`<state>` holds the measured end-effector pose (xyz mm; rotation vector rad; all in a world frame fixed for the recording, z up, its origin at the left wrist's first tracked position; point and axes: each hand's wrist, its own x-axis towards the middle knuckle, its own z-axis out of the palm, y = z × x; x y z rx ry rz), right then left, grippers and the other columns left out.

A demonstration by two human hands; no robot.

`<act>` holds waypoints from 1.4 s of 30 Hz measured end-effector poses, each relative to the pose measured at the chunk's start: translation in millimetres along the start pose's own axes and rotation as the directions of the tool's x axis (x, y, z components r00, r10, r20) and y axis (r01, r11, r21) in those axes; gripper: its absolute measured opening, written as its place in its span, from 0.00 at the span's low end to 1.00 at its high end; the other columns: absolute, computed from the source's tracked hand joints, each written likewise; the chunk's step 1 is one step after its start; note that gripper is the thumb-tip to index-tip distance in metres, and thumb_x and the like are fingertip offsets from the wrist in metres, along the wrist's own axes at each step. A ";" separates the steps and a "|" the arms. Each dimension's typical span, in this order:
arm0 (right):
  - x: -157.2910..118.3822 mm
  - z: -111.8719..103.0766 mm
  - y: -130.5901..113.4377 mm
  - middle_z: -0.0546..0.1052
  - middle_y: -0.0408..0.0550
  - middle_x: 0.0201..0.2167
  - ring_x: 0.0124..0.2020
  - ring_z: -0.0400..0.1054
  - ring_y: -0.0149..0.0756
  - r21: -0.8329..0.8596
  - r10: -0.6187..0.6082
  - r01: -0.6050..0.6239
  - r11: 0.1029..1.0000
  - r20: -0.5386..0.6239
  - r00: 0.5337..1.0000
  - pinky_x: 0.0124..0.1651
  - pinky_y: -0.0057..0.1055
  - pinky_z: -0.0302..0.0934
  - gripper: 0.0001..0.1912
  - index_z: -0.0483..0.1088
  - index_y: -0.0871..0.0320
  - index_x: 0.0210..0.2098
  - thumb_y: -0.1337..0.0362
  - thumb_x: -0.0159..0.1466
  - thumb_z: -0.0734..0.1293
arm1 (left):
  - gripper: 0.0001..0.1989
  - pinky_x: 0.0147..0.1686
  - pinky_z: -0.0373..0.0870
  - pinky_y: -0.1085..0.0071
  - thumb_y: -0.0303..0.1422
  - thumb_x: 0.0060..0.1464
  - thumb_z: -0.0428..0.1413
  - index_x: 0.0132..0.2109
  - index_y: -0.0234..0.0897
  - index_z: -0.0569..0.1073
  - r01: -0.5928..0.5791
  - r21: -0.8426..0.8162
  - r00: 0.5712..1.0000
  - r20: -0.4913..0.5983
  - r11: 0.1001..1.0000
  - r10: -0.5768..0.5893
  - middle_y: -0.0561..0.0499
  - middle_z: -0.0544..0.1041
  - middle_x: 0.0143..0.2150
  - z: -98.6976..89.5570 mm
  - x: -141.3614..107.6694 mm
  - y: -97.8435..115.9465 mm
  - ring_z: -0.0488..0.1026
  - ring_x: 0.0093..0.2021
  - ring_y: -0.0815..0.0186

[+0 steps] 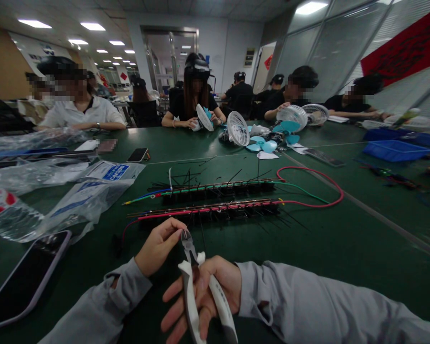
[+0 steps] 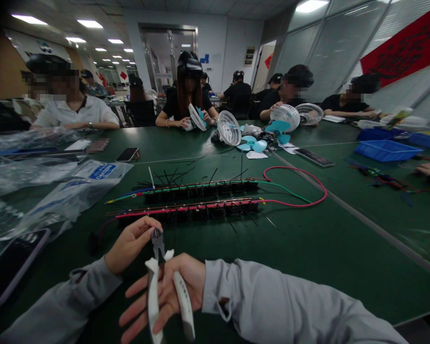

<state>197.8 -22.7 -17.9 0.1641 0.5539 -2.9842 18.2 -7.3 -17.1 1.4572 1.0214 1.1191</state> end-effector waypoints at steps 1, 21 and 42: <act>0.1 -0.7 0.1 0.71 0.63 0.46 0.48 0.68 0.52 -0.001 -0.001 0.001 1.000 0.006 1.000 0.33 0.32 0.67 0.32 0.63 0.68 0.50 0.70 0.43 0.58 | 0.10 0.36 0.66 0.71 0.38 0.56 0.54 0.36 0.34 0.71 -0.002 0.001 1.000 0.007 1.000 0.002 0.49 0.73 0.34 -0.2 0.0 -0.3 0.69 0.34 0.66; 4.6 -11.3 4.8 0.73 0.58 0.31 0.36 0.72 0.46 -0.080 -0.050 0.043 0.996 -0.082 0.995 0.27 0.32 0.66 0.25 0.65 0.70 0.42 0.65 0.45 0.56 | 0.11 0.36 0.67 0.71 0.38 0.55 0.55 0.35 0.33 0.71 0.003 -0.065 0.997 0.074 0.998 0.002 0.47 0.71 0.36 1.6 0.0 1.7 0.68 0.35 0.65; -5.1 5.9 2.3 0.64 0.49 0.20 0.20 0.64 0.37 -0.010 -0.021 0.020 1.000 -0.193 0.981 0.06 0.18 0.39 0.10 0.63 0.62 0.27 0.63 0.46 0.58 | 0.11 0.36 0.66 0.71 0.38 0.55 0.56 0.34 0.33 0.71 -0.002 -0.065 0.997 0.076 0.998 0.007 0.48 0.71 0.35 0.0 0.1 2.5 0.68 0.34 0.66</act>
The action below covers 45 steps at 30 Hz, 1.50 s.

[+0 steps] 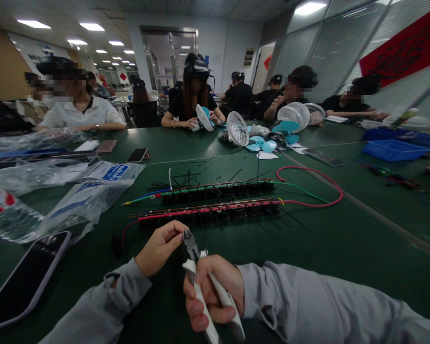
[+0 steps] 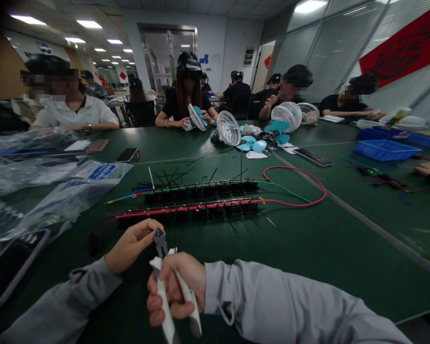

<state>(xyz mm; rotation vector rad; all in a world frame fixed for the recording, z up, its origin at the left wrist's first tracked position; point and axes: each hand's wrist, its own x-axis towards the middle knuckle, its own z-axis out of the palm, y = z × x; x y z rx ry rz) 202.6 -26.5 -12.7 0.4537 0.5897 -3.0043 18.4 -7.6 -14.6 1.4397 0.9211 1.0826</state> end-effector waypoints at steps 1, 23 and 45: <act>-0.2 0.1 0.0 0.64 0.49 0.20 0.20 0.64 0.37 0.002 0.000 0.000 1.000 0.002 1.000 0.06 0.18 0.39 0.10 0.63 0.62 0.27 0.63 0.47 0.58 | 0.10 0.36 0.66 0.71 0.37 0.55 0.55 0.34 0.33 0.70 -0.001 0.001 1.000 0.002 1.000 0.001 0.48 0.71 0.35 -0.2 0.1 -0.3 0.68 0.34 0.66; 9.4 -15.2 1.2 0.74 0.59 0.31 0.35 0.72 0.46 -0.035 -0.069 0.075 0.997 0.156 0.985 0.20 0.28 0.63 0.22 0.66 0.70 0.41 0.65 0.49 0.57 | 0.07 0.38 0.66 0.71 0.34 0.55 0.56 0.35 0.33 0.70 0.015 -0.013 0.999 0.028 1.000 -0.015 0.49 0.72 0.35 1.0 0.0 -4.1 0.69 0.36 0.66; 1.0 -2.5 -2.3 0.64 0.49 0.22 0.22 0.65 0.37 -0.003 -0.047 0.047 0.999 0.050 0.998 0.06 0.19 0.40 0.12 0.65 0.65 0.30 0.64 0.49 0.58 | 0.09 0.36 0.66 0.71 0.36 0.56 0.54 0.36 0.33 0.68 -0.006 0.059 1.000 0.003 0.998 0.006 0.50 0.71 0.32 4.4 -0.9 0.7 0.69 0.34 0.66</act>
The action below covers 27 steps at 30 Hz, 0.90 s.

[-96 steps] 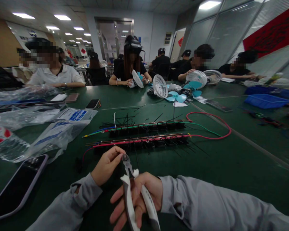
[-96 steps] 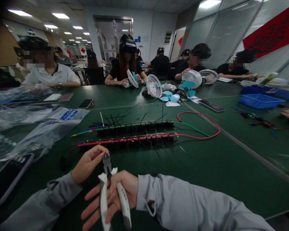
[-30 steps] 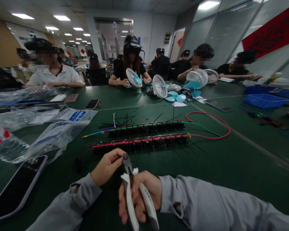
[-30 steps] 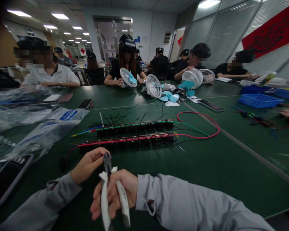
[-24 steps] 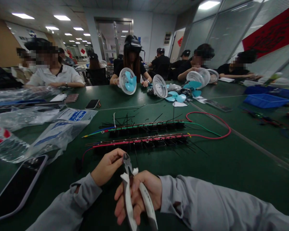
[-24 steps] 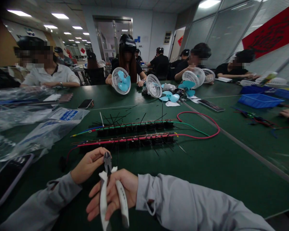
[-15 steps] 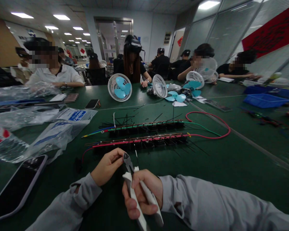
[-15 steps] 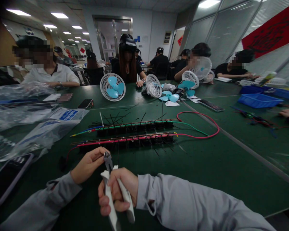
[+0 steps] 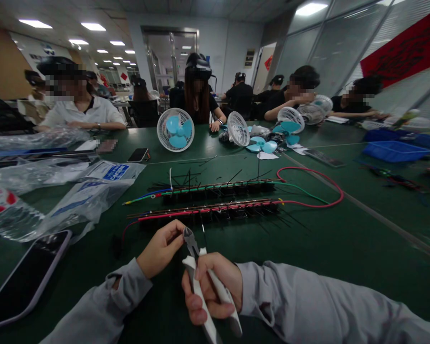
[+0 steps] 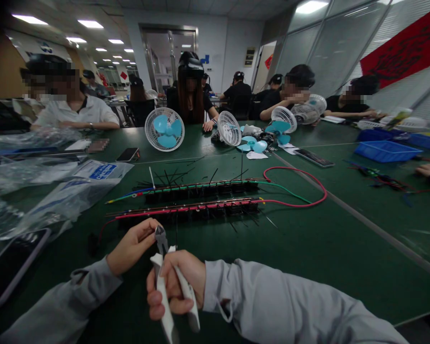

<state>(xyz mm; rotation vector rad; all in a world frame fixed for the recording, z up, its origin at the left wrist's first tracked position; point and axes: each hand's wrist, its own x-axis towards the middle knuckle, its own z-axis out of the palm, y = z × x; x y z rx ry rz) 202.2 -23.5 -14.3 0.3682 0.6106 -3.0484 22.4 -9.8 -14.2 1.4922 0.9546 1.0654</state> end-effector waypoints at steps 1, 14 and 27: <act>0.2 -0.7 0.7 0.65 0.50 0.22 0.22 0.65 0.38 -0.005 0.002 -0.002 1.000 0.006 1.000 0.06 0.19 0.40 0.12 0.65 0.65 0.30 0.64 0.49 0.58 | 0.09 0.36 0.66 0.71 0.37 0.56 0.54 0.35 0.33 0.68 0.002 0.008 1.000 -0.014 1.000 -0.002 0.51 0.70 0.32 -0.3 0.2 -0.5 0.68 0.33 0.66; 7.7 -8.6 1.6 0.74 0.62 0.40 0.42 0.71 0.49 -0.051 0.050 -0.045 0.998 0.097 0.994 0.26 0.28 0.65 0.29 0.65 0.69 0.45 0.67 0.43 0.58 | 0.10 0.35 0.66 0.72 0.37 0.55 0.55 0.37 0.33 0.71 0.045 -0.008 0.996 -0.077 0.999 -0.046 0.49 0.73 0.33 -2.1 0.5 0.6 0.70 0.33 0.66; 5.9 -5.8 0.6 0.71 0.64 0.46 0.49 0.67 0.53 0.001 0.029 -0.030 1.000 0.174 0.984 0.34 0.32 0.67 0.30 0.63 0.69 0.50 0.69 0.46 0.58 | 0.10 0.35 0.67 0.71 0.37 0.55 0.55 0.37 0.33 0.71 0.032 -0.012 0.995 -0.098 0.999 -0.033 0.49 0.74 0.33 -5.1 1.4 -6.9 0.70 0.34 0.66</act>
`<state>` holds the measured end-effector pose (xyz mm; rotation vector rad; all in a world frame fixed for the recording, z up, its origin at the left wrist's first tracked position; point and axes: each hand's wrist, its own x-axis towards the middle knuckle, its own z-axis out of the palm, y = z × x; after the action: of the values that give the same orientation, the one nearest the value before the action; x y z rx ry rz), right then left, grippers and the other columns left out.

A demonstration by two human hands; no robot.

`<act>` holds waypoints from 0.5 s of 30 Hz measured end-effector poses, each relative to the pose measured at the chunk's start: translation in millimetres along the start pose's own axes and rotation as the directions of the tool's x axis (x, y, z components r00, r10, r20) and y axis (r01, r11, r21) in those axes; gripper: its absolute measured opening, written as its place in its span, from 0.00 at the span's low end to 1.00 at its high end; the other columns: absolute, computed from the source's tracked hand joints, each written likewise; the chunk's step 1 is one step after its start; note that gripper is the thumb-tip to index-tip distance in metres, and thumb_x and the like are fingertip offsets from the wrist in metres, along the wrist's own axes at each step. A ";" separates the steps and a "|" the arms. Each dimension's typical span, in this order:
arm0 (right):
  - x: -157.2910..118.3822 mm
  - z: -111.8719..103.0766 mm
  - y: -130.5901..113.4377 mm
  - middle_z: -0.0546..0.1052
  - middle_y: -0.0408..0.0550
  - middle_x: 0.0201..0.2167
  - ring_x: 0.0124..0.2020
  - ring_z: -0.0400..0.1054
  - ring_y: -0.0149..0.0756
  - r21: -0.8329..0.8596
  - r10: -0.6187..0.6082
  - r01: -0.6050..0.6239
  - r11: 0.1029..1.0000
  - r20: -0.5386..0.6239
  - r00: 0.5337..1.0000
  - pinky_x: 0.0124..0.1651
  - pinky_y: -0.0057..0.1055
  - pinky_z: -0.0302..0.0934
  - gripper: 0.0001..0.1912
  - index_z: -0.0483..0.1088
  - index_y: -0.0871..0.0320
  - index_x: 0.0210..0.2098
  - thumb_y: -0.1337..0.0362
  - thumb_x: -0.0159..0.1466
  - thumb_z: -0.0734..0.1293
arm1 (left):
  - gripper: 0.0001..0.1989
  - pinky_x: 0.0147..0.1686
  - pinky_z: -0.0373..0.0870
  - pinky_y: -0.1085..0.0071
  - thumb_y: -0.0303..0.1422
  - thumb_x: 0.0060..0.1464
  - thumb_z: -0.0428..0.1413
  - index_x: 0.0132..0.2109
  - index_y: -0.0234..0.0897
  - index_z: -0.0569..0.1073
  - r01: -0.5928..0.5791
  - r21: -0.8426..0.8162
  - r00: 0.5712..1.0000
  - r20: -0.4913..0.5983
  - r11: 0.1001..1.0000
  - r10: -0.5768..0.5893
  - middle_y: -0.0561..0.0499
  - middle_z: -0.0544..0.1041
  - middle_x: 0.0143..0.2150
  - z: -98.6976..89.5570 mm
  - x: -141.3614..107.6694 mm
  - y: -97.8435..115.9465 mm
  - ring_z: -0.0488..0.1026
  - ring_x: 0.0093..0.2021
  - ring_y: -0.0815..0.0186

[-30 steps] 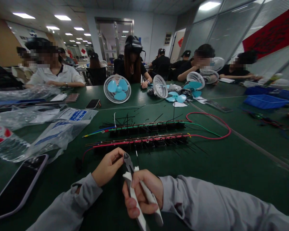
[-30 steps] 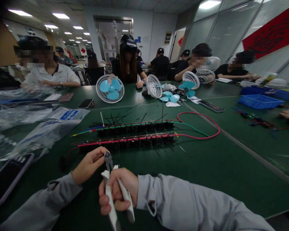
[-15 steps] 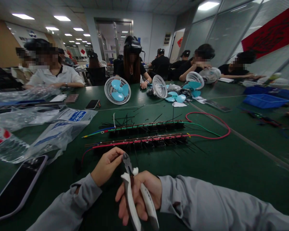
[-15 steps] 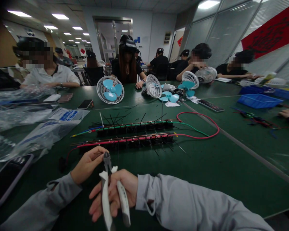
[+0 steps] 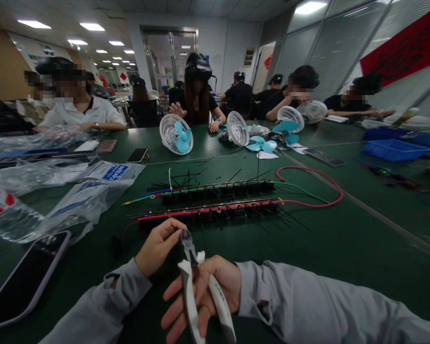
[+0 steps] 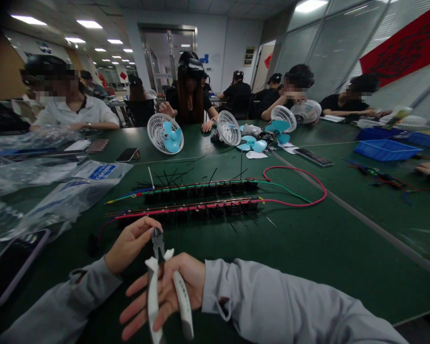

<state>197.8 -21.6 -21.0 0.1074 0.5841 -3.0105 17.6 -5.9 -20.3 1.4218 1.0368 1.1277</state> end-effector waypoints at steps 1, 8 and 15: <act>0.1 -0.1 0.1 0.71 0.64 0.46 0.48 0.67 0.53 0.000 0.002 -0.002 1.000 -0.001 1.000 0.34 0.32 0.67 0.30 0.63 0.69 0.50 0.69 0.46 0.58 | 0.10 0.35 0.67 0.71 0.37 0.55 0.55 0.37 0.33 0.71 0.004 -0.002 1.000 0.004 1.000 -0.004 0.49 0.74 0.33 0.0 0.0 0.0 0.70 0.34 0.66; 0.7 -3.6 0.8 0.70 0.63 0.47 0.48 0.67 0.52 -0.002 0.003 -0.003 1.000 0.013 1.000 0.35 0.33 0.66 0.30 0.62 0.68 0.50 0.68 0.47 0.58 | 0.11 0.36 0.67 0.71 0.38 0.54 0.56 0.36 0.33 0.71 0.000 -0.054 0.999 0.046 0.999 0.002 0.48 0.73 0.35 1.5 -0.6 2.3 0.70 0.34 0.65; 2.6 -2.9 -1.7 0.71 0.62 0.45 0.47 0.68 0.52 -0.015 0.040 -0.041 0.999 -0.045 0.998 0.34 0.34 0.66 0.30 0.63 0.67 0.48 0.68 0.44 0.58 | 0.11 0.36 0.67 0.71 0.38 0.54 0.57 0.36 0.33 0.72 0.015 -0.066 0.998 0.060 0.998 -0.011 0.48 0.73 0.35 1.8 -0.9 2.5 0.69 0.34 0.66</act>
<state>195.3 -19.1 -23.3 0.1832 0.6028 -2.9704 19.3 -7.5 -18.1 1.3860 0.9566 1.0940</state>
